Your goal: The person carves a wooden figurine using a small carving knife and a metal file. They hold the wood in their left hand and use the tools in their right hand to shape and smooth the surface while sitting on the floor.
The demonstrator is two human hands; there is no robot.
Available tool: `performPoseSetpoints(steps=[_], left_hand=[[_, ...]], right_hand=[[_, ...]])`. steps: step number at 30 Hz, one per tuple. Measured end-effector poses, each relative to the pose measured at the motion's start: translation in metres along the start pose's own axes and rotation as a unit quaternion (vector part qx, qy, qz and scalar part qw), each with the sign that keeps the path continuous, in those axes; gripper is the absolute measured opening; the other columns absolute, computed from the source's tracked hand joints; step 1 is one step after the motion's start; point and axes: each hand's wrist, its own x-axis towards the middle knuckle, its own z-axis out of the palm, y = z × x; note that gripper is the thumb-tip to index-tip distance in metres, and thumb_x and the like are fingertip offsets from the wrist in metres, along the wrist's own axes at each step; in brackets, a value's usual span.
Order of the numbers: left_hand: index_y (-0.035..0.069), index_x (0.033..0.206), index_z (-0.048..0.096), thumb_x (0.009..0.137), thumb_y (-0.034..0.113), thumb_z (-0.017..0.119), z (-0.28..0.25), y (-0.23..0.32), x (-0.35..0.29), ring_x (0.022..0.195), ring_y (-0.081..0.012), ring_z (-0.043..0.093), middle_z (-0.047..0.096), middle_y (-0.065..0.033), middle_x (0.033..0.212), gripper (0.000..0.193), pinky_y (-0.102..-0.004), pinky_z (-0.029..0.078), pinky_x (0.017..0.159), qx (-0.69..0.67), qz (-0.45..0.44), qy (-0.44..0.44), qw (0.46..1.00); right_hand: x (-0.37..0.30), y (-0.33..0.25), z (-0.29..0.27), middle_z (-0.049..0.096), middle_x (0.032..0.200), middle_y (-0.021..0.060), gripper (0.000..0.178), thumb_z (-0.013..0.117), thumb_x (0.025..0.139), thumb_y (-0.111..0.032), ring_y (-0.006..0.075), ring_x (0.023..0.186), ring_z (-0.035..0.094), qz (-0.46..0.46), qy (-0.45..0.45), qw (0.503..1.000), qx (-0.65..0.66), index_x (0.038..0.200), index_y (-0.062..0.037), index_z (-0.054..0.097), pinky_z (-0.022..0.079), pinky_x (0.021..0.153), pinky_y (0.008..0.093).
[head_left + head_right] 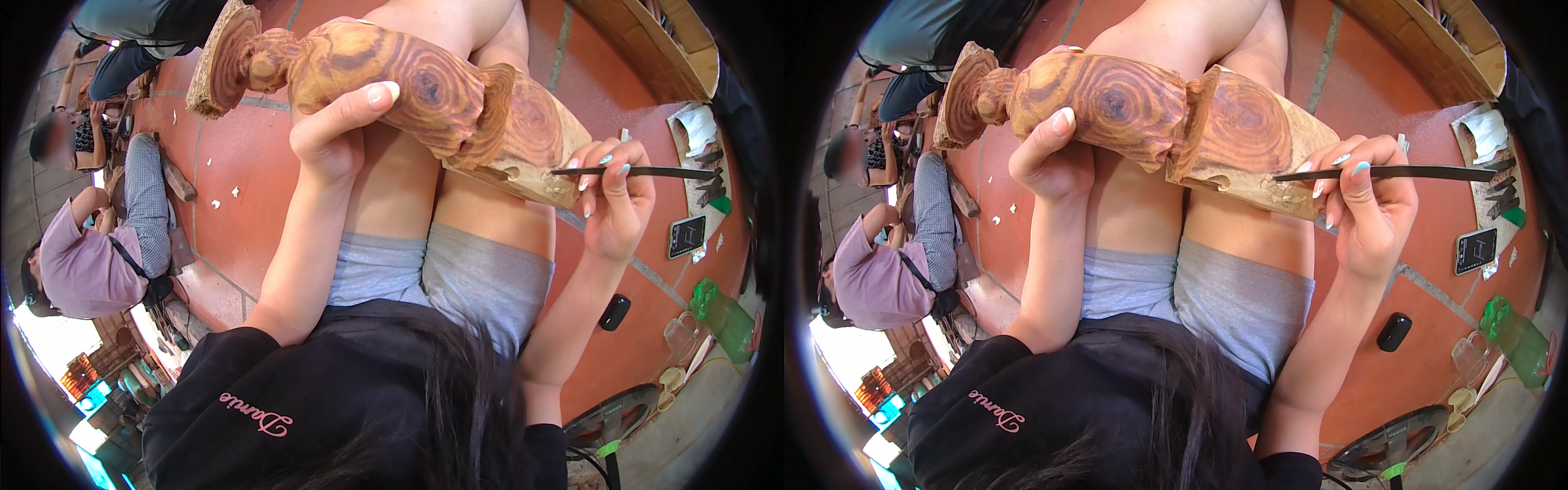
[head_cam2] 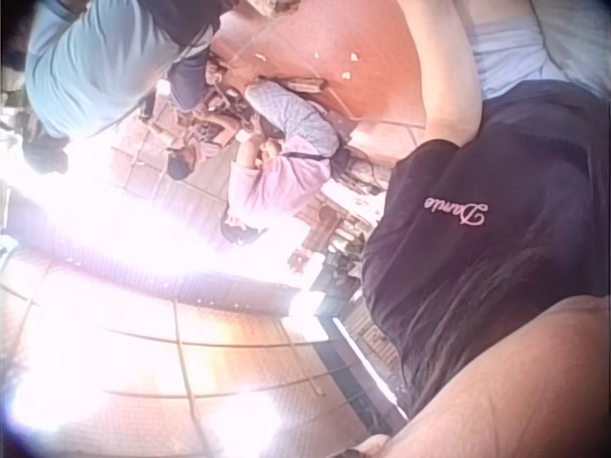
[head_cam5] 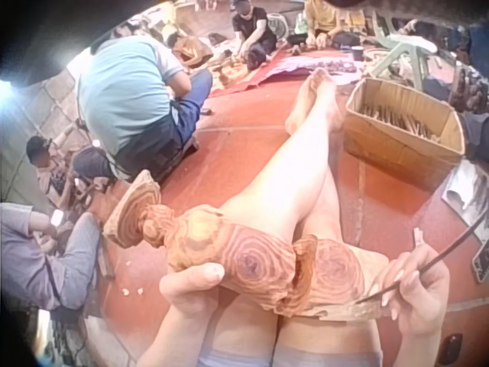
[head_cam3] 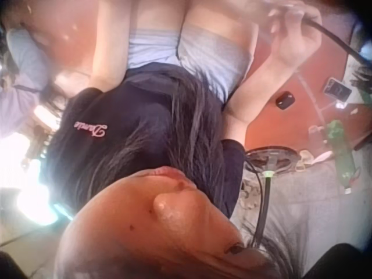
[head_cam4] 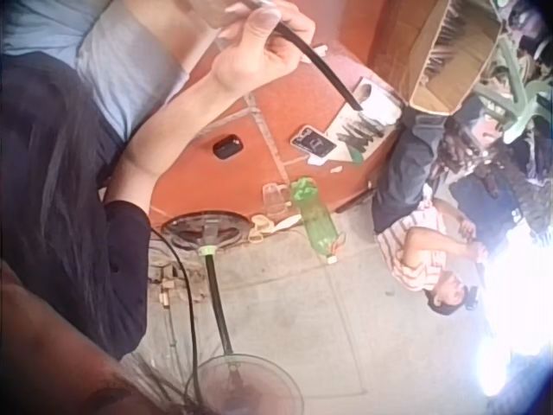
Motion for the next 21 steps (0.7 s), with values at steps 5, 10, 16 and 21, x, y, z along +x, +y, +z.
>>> performPoseSetpoints(steps=[5, 10, 16, 21], left_hand=[[-0.005, 0.120, 0.044, 0.065, 0.015, 0.062, -0.0004, 0.0007, -0.0004, 0.100, -0.0278, 0.058, 0.058, -0.0179, 0.106, 0.062, -0.0382, 0.045, 0.092, 0.015, -0.001, 0.014, 1.000], [-0.006, 0.120, 0.044, 0.066, 0.015, 0.063, -0.0021, 0.0000, -0.0005, 0.101, -0.0276, 0.058, 0.058, -0.0174, 0.107, 0.061, -0.0385, 0.045, 0.092, 0.025, 0.002, 0.011, 1.000], [-0.006, 0.122, 0.044, 0.066, 0.015, 0.062, -0.0016, 0.0003, 0.0010, 0.101, -0.0278, 0.057, 0.058, -0.0171, 0.108, 0.062, -0.0387, 0.045, 0.092, 0.046, 0.011, 0.004, 0.999], [-0.006, 0.122, 0.044, 0.069, 0.016, 0.059, -0.0018, -0.0082, -0.0012, 0.103, -0.0292, 0.057, 0.058, -0.0176, 0.109, 0.059, -0.0404, 0.045, 0.093, -0.036, -0.005, -0.003, 0.999]], right_hand=[[0.0005, 0.0034, -0.0030, 0.055, 0.071, 0.0132, 0.023, 0.052, 0.094, -0.020, 0.0075, 0.051, 0.043, 0.002, -0.028, 0.999, 0.028, 0.082, -0.0016, 0.047, 0.037, 0.051, 0.0174], [-0.0020, 0.0058, -0.0006, 0.056, 0.073, 0.0152, 0.022, 0.053, 0.094, -0.019, 0.0085, 0.054, 0.045, -0.013, 0.005, 0.999, 0.038, 0.083, -0.0010, 0.048, 0.035, 0.048, 0.0157], [-0.0028, 0.0033, 0.0041, 0.058, 0.076, 0.0165, 0.019, 0.053, 0.094, -0.016, 0.0078, 0.054, 0.045, -0.041, 0.048, 0.998, -0.001, 0.084, -0.0003, 0.049, 0.034, 0.047, 0.0149], [-0.0040, 0.0024, 0.0007, 0.061, 0.080, 0.0165, 0.013, 0.054, 0.092, -0.011, 0.0079, 0.057, 0.050, -0.032, 0.040, 0.999, 0.011, 0.086, -0.0001, 0.050, 0.037, 0.047, 0.0159]])
